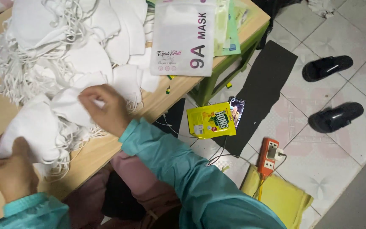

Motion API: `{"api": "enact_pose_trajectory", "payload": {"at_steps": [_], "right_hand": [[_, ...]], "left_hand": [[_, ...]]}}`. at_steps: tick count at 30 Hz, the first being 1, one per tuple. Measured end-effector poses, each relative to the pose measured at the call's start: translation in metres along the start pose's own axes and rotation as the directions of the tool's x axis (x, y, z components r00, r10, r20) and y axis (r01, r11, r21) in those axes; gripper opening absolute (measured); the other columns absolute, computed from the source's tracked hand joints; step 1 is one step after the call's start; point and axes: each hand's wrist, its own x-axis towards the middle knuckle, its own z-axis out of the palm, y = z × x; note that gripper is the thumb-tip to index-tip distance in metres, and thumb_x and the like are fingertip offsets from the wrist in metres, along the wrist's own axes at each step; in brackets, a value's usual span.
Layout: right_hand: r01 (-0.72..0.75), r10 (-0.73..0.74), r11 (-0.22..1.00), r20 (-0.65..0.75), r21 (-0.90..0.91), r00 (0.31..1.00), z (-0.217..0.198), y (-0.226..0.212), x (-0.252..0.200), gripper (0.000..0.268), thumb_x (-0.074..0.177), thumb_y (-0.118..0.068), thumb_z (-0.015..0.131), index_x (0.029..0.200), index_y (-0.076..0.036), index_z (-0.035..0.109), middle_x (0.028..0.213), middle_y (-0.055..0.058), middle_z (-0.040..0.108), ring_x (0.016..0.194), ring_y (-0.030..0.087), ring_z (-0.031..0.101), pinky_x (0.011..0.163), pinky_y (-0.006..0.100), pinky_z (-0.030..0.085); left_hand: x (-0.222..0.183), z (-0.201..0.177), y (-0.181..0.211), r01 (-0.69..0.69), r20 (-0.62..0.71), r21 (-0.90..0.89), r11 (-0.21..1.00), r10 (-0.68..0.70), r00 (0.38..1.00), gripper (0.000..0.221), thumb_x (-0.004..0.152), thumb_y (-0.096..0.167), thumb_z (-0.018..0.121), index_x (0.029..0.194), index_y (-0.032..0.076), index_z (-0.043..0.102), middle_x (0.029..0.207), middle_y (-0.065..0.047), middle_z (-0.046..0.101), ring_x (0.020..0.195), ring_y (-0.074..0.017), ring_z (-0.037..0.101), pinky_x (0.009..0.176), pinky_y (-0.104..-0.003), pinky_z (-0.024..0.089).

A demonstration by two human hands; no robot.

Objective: Sorting and stacking white face masks from a large pile on a low table

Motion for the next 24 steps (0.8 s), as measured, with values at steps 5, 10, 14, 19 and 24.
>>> {"api": "enact_pose_trajectory", "payload": {"at_steps": [5,10,14,19,24], "right_hand": [[-0.051,0.053,0.998,-0.042,0.047,0.998,0.021,-0.044,-0.011,0.009,0.093,-0.008,0.073,0.100,-0.007,0.068,0.096,0.004,0.065,0.087,0.015,0.064,0.085,0.028,0.058],[0.033,-0.021,0.992,-0.098,0.122,0.995,0.035,-0.056,-0.013,0.013,0.097,-0.005,0.071,0.108,-0.008,0.065,0.109,0.003,0.061,0.098,0.015,0.064,0.095,0.028,0.058],[0.059,-0.041,0.992,0.149,-0.115,0.988,0.058,-0.018,-0.027,0.008,0.096,-0.012,0.067,0.104,-0.009,0.065,0.111,0.006,0.062,0.095,0.024,0.066,0.088,0.034,0.058],[0.227,-0.057,0.894,0.405,-0.387,0.913,0.071,0.022,-0.043,0.012,0.095,-0.018,0.060,0.098,-0.007,0.065,0.100,0.008,0.061,0.090,0.030,0.064,0.083,0.042,0.054],[0.407,-0.166,0.596,0.389,-0.693,0.906,0.044,0.029,-0.012,0.032,0.093,-0.032,0.065,0.114,-0.010,0.076,0.122,0.002,0.073,0.128,0.024,0.061,0.114,0.046,0.043]], "left_hand": [[-0.022,0.008,-0.038,0.315,-0.007,-0.106,0.943,-0.317,0.948,0.032,0.105,-0.013,0.059,0.133,0.002,0.064,0.134,-0.011,0.065,0.113,-0.0153,0.061,0.103,-0.024,0.051],[-0.038,0.017,-0.069,0.508,0.008,-0.273,0.817,-0.526,0.850,0.027,0.104,0.000,0.064,0.129,0.007,0.064,0.121,0.002,0.066,0.098,-0.0013,0.060,0.085,-0.011,0.050],[-0.023,0.024,-0.013,0.608,0.131,-0.556,0.567,-0.663,0.737,0.028,0.102,0.019,0.054,0.128,0.013,0.064,0.127,0.004,0.071,0.110,-0.0022,0.072,0.091,-0.010,0.062],[-0.038,0.023,-0.039,0.534,0.130,-0.614,0.582,-0.593,0.795,0.019,0.107,0.022,0.051,0.119,0.010,0.059,0.121,0.002,0.065,0.108,-0.0039,0.063,0.099,-0.014,0.054],[-0.042,0.032,-0.067,0.549,0.032,-0.460,0.698,-0.604,0.796,0.015,0.107,0.014,0.067,0.120,0.007,0.063,0.114,0.000,0.069,0.094,-0.0029,0.066,0.087,-0.011,0.059]]}}
